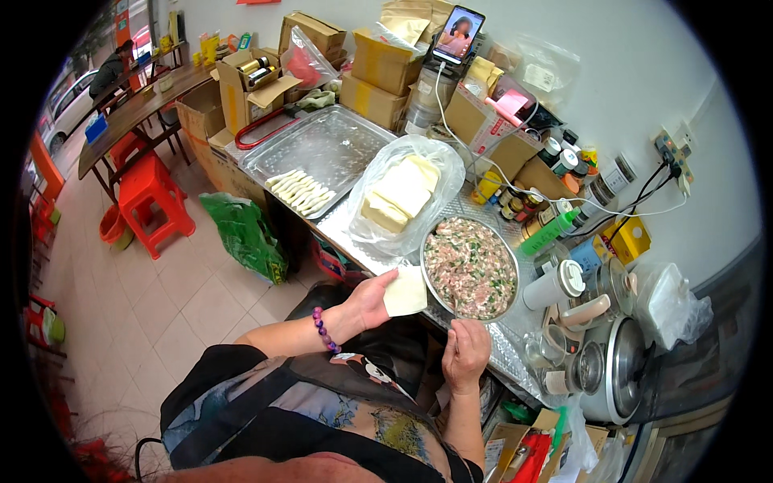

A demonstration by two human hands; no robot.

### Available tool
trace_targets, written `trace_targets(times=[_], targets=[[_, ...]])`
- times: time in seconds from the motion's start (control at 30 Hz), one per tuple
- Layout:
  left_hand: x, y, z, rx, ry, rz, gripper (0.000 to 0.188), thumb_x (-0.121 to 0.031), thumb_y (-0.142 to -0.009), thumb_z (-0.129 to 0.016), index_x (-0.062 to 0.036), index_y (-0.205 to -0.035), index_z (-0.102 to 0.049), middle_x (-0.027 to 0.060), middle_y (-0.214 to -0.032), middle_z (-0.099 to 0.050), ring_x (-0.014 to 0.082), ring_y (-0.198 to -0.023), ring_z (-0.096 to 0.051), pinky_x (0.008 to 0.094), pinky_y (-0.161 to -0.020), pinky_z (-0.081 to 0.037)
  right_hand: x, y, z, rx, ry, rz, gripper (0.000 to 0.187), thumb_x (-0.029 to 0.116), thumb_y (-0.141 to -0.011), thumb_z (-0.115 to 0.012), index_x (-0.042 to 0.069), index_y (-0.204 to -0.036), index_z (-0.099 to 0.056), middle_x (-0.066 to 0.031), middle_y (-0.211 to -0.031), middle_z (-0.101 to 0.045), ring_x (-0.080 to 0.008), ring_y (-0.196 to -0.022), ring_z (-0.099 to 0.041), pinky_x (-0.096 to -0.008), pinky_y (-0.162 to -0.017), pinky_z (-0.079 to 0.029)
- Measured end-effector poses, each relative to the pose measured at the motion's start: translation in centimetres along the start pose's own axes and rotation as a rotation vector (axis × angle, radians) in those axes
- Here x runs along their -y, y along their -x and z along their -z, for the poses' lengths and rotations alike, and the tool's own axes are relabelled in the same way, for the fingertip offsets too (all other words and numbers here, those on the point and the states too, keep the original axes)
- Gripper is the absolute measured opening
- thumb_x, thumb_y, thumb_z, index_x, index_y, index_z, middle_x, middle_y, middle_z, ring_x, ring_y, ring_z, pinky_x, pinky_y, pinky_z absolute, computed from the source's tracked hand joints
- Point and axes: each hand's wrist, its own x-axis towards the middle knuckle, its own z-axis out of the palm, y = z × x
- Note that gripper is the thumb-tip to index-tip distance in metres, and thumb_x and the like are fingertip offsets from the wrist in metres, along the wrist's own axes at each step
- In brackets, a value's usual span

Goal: The person picks up a square wrapper, uses a spoon to scoop a meat filling onto it, and then folds the wrapper by hand into a long roll, repeating this for several dumplings and placing them on a metal tray.

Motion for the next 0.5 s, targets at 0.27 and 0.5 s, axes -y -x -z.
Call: trace_targets(times=[0.27, 0.5], targets=[[-0.4, 0.4, -0.4, -0.013, -0.003, -0.003, 0.039, -0.024, -0.096, -0.034, 0.0019, -0.124, -0.041, 0.0159, -0.121, -0.052, 0.0304, -0.111, -0.052, 0.0447, -0.097, -0.039, -0.6, -0.7, 0.3, -0.046, 0.023, 0.006, 0.015, 0.001, -0.079, -0.057, 0.000, -0.094, -0.059, -0.0145, -0.090, -0.060, -0.0333, -0.086, -0.056, -0.0404, -0.079, -0.044], [-0.2, 0.0, 0.0, 0.026, -0.025, -0.021, 0.041, -0.026, -0.097, -0.030, 0.0022, -0.126, -0.039, 0.0153, -0.124, -0.050, 0.0294, -0.113, -0.050, 0.0426, -0.098, -0.039, -2.5, -1.5, 0.4, -0.143, 0.171, -0.037, 0.014, 0.001, -0.082, -0.053, -0.001, -0.095, -0.059, -0.0157, -0.093, -0.059, -0.0327, -0.090, -0.056, -0.0400, -0.082, -0.043]])
